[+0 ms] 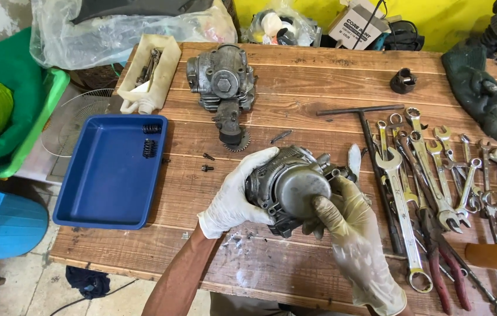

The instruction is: Cleaning and assembling motorcycle engine components on a workbench using a brush and cloth.

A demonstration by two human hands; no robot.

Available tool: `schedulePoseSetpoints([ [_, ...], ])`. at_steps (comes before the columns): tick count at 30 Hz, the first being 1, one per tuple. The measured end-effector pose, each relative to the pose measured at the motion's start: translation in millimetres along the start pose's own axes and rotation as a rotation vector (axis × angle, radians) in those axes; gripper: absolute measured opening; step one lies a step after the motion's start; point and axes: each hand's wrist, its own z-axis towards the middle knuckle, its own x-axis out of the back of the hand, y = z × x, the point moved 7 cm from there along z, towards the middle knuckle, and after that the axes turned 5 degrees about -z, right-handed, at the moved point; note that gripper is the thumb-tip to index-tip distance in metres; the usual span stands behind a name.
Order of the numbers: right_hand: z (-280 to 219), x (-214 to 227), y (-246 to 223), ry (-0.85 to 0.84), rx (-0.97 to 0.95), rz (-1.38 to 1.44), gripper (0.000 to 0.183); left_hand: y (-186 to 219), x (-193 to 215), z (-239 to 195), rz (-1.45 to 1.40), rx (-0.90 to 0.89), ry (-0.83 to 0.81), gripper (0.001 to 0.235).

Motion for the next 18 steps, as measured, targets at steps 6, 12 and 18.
schedulePoseSetpoints([
  [6,-6,10,-27,0.107,-0.115,-0.657,0.038,-1,1,0,0.070,-0.048,-0.014,0.112],
  [12,0,21,-23,0.157,0.183,-1.059,0.061,2,0,0,0.024,-0.031,-0.014,0.109],
  [18,-10,18,-23,0.267,0.035,-1.219,0.080,4,1,0,0.023,-0.014,-0.008,0.113],
])
